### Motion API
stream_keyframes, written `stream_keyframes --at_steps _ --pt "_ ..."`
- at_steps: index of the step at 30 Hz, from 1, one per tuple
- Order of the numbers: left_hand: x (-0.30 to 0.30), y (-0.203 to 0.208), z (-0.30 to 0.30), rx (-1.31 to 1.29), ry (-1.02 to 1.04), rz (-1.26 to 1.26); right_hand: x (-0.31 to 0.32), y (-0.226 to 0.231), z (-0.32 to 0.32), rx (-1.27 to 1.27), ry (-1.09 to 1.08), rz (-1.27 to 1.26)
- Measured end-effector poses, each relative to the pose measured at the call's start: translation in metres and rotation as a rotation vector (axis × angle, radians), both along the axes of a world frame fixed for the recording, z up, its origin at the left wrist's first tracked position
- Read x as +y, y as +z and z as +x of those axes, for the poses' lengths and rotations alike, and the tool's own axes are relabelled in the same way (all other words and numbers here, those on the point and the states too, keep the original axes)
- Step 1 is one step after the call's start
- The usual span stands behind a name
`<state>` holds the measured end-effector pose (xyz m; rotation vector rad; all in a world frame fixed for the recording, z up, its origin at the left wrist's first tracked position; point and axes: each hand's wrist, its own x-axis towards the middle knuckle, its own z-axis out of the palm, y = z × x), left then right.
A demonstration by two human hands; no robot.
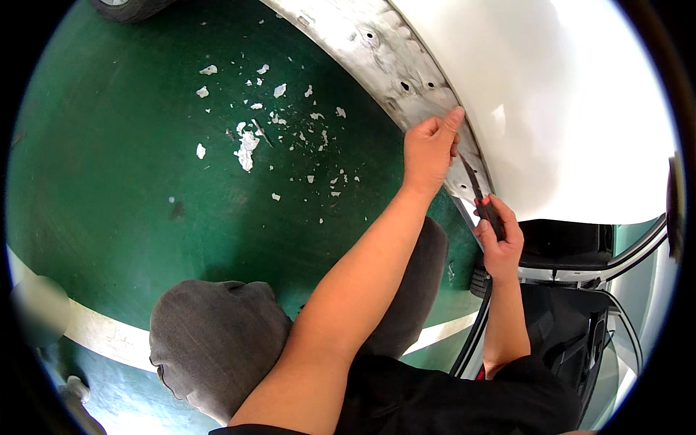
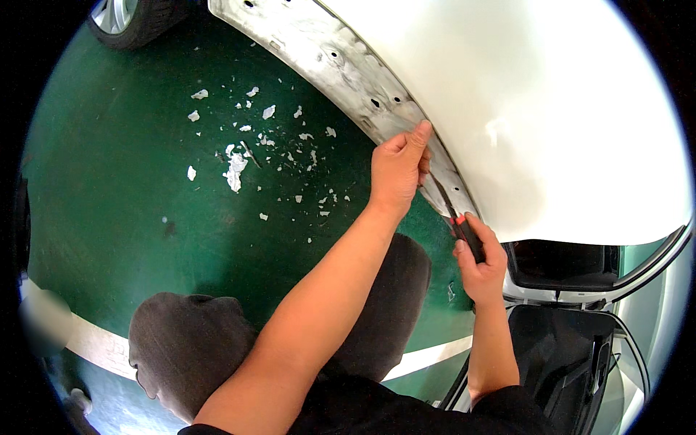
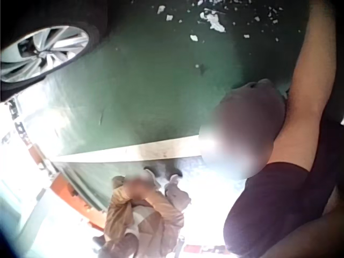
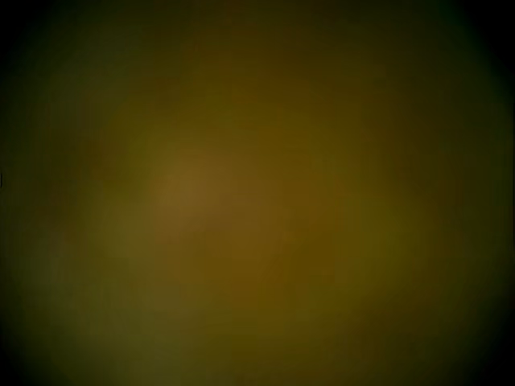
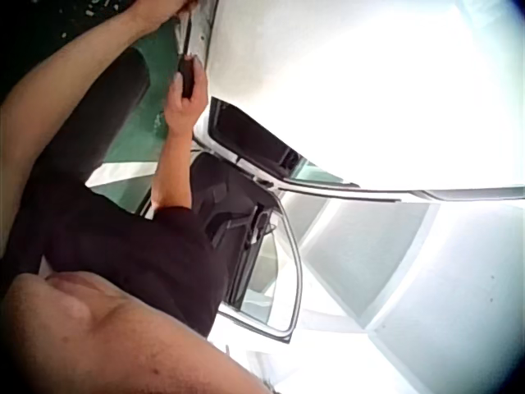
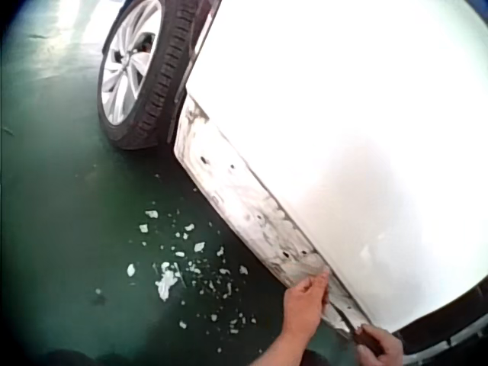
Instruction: The person uses a small metal scraper to remove white paint or residue from the lower edge of a white car's front bumper. The person works methodically along the seam, scraping away material that falls onto the green floor.
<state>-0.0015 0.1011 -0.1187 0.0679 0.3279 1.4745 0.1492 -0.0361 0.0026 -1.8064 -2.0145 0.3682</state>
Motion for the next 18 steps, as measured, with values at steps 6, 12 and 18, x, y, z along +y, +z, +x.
stream_keyframes --at_steps 6,12,18 --pt "-0.005 -0.013 0.023 -0.053 0.042 -0.118 0.016 0.013 -0.008 -0.272 0.069 0.104" --pt "-0.026 -0.004 0.045 -0.124 -0.047 0.127 0.038 0.012 -0.022 -0.261 0.093 0.159" --pt "-0.016 -0.006 0.040 -0.102 0.026 0.144 0.052 0.008 -0.034 -0.294 0.127 0.201"
